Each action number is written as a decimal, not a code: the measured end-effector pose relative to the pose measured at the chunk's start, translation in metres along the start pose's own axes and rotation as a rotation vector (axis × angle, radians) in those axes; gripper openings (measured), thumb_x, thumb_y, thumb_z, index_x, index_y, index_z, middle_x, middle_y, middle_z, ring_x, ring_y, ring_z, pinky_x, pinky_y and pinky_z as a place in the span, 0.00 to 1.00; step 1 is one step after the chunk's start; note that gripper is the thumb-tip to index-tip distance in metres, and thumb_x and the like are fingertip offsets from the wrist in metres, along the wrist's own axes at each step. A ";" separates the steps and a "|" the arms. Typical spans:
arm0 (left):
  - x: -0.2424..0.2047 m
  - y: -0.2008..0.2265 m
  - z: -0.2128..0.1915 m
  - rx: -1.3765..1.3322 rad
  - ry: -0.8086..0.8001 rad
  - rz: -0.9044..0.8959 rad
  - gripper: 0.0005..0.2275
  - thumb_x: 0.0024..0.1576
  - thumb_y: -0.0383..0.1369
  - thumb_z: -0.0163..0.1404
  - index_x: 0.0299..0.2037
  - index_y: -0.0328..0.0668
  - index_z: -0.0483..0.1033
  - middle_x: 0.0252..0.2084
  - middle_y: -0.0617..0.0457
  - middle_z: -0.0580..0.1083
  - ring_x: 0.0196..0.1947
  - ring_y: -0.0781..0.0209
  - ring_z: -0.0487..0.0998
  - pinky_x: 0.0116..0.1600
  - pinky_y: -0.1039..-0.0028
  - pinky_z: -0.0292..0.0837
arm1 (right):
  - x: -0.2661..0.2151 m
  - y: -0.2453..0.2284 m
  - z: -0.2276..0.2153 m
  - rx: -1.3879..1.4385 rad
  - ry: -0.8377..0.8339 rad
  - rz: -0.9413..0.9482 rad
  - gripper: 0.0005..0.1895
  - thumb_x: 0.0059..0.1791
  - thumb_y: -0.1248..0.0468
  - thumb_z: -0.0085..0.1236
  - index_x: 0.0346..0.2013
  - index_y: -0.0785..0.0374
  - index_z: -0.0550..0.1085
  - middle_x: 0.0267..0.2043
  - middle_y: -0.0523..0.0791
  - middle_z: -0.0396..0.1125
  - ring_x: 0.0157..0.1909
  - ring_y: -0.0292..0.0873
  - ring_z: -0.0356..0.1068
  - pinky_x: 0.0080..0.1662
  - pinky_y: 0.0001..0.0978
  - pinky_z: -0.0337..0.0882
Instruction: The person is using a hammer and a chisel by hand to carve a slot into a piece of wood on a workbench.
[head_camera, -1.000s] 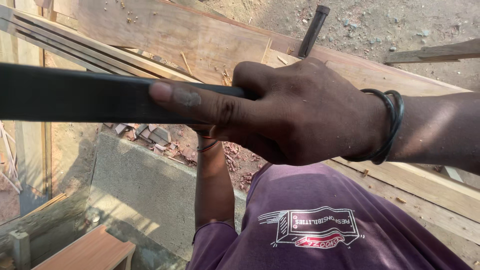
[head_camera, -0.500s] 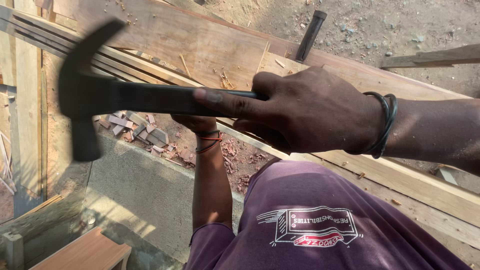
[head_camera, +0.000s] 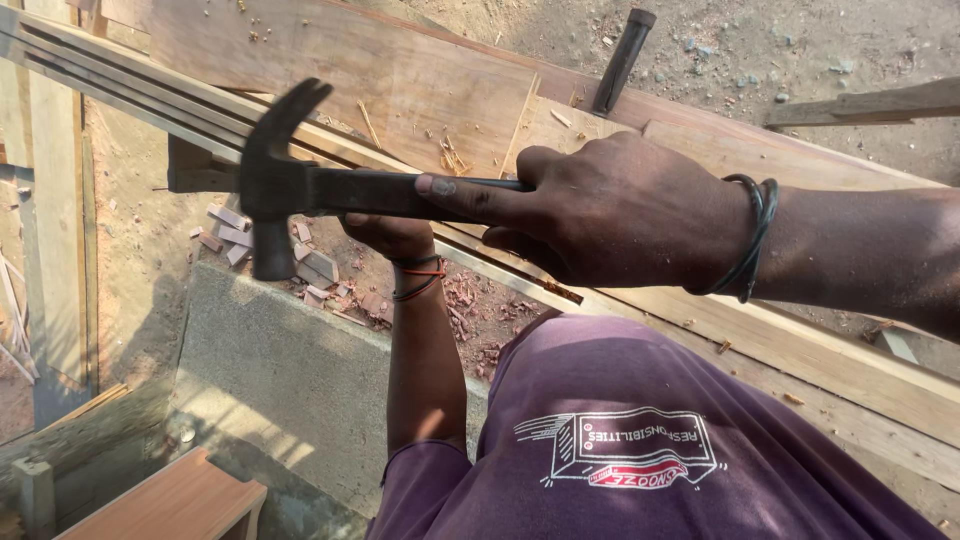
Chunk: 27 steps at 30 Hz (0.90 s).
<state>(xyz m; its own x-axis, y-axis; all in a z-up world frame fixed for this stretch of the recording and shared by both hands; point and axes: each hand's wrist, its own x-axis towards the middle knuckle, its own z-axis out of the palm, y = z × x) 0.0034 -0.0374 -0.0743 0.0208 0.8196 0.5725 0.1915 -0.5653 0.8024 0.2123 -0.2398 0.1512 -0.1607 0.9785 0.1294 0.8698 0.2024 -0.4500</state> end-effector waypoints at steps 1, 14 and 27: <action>0.003 -0.002 -0.004 0.184 -0.030 0.233 0.30 0.71 0.55 0.30 0.40 0.31 0.73 0.35 0.45 0.75 0.34 0.49 0.79 0.40 0.61 0.76 | -0.003 -0.001 0.002 -0.002 -0.001 0.001 0.36 0.54 0.44 0.50 0.74 0.39 0.50 0.25 0.47 0.65 0.14 0.39 0.63 0.13 0.35 0.63; -0.001 0.013 0.005 0.042 -0.006 0.044 0.35 0.68 0.60 0.24 0.40 0.32 0.73 0.34 0.44 0.76 0.34 0.49 0.81 0.38 0.66 0.78 | -0.004 0.004 0.007 0.065 0.026 0.007 0.35 0.54 0.46 0.51 0.74 0.42 0.53 0.26 0.48 0.66 0.16 0.41 0.65 0.16 0.35 0.66; -0.005 0.015 0.002 -0.064 -0.079 -0.008 0.37 0.68 0.62 0.23 0.38 0.32 0.73 0.34 0.46 0.75 0.35 0.52 0.79 0.40 0.66 0.76 | -0.001 -0.007 0.010 0.030 0.095 -0.007 0.35 0.53 0.48 0.51 0.73 0.44 0.54 0.26 0.49 0.67 0.15 0.43 0.66 0.14 0.36 0.66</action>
<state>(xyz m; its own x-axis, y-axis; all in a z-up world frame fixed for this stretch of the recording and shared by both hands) 0.0081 -0.0494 -0.0656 0.0977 0.8277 0.5526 0.1293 -0.5611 0.8176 0.2015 -0.2419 0.1459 -0.1210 0.9690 0.2154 0.8542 0.2121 -0.4747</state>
